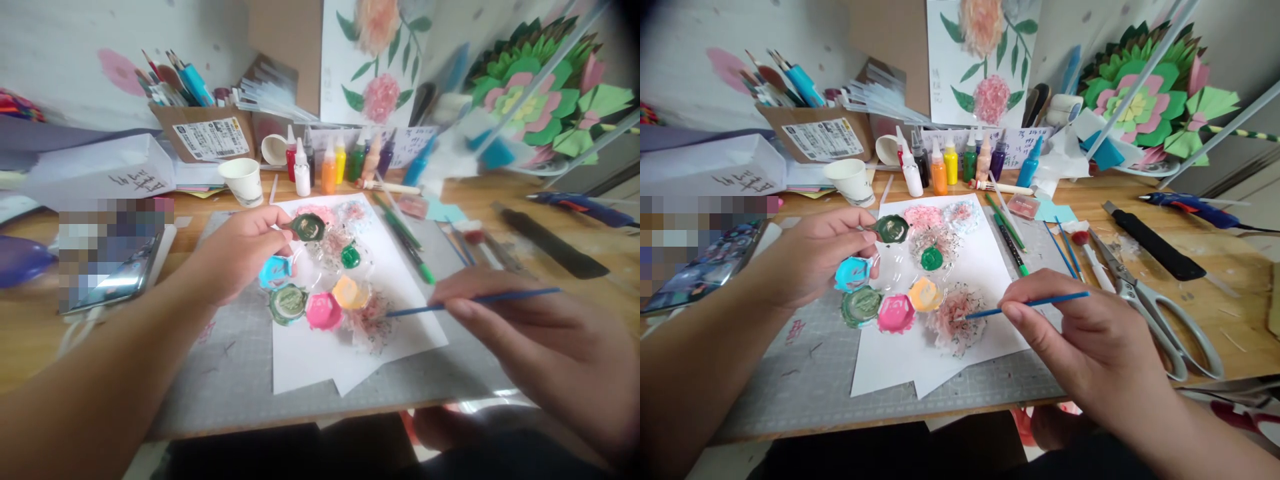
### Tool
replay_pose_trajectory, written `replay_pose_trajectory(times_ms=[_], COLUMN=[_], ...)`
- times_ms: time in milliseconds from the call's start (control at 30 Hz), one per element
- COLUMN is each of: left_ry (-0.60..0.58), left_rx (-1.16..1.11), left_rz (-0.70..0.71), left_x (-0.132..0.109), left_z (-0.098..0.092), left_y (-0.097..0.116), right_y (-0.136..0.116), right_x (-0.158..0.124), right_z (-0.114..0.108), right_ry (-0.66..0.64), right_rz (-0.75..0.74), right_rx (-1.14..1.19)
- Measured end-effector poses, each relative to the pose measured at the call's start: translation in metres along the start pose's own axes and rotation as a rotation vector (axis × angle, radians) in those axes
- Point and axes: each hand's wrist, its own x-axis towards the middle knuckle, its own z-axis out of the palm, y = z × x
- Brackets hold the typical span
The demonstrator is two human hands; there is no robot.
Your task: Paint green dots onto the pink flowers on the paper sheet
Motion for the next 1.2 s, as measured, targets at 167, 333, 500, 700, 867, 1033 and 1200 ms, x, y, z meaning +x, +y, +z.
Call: replay_pose_trajectory(times_ms=[167,333,500,700,867,1033,1200], left_ry=[0.023,0.018,0.031,0.034,0.028,0.018,0.014], left_rx=[0.066,0.036,0.028,0.004,0.001,-0.010,0.019], left_rz=[0.027,0.012,0.021,0.006,0.007,-0.004,0.017], left_x=[0.002,0.003,0.003,0.003,0.003,0.003,0.004], left_z=[-0.001,0.000,0.001,0.001,0.000,0.000,-0.002], left_y=[-0.004,-0.003,-0.002,-0.003,-0.004,-0.003,-0.005], right_y=[-0.001,0.002,0.003,0.002,-0.001,0.003,0.005], right_x=[0.003,0.002,0.003,0.007,0.010,0.008,0.007], right_z=[-0.002,0.003,0.004,0.006,0.011,0.009,0.009], right_ry=[-0.012,-0.034,-0.005,-0.001,0.044,-0.040,-0.002], right_rz=[0.027,0.040,0.091,0.128,0.157,0.161,0.173], right_rx=[0.031,0.021,0.082,0.097,0.140,0.103,0.147])
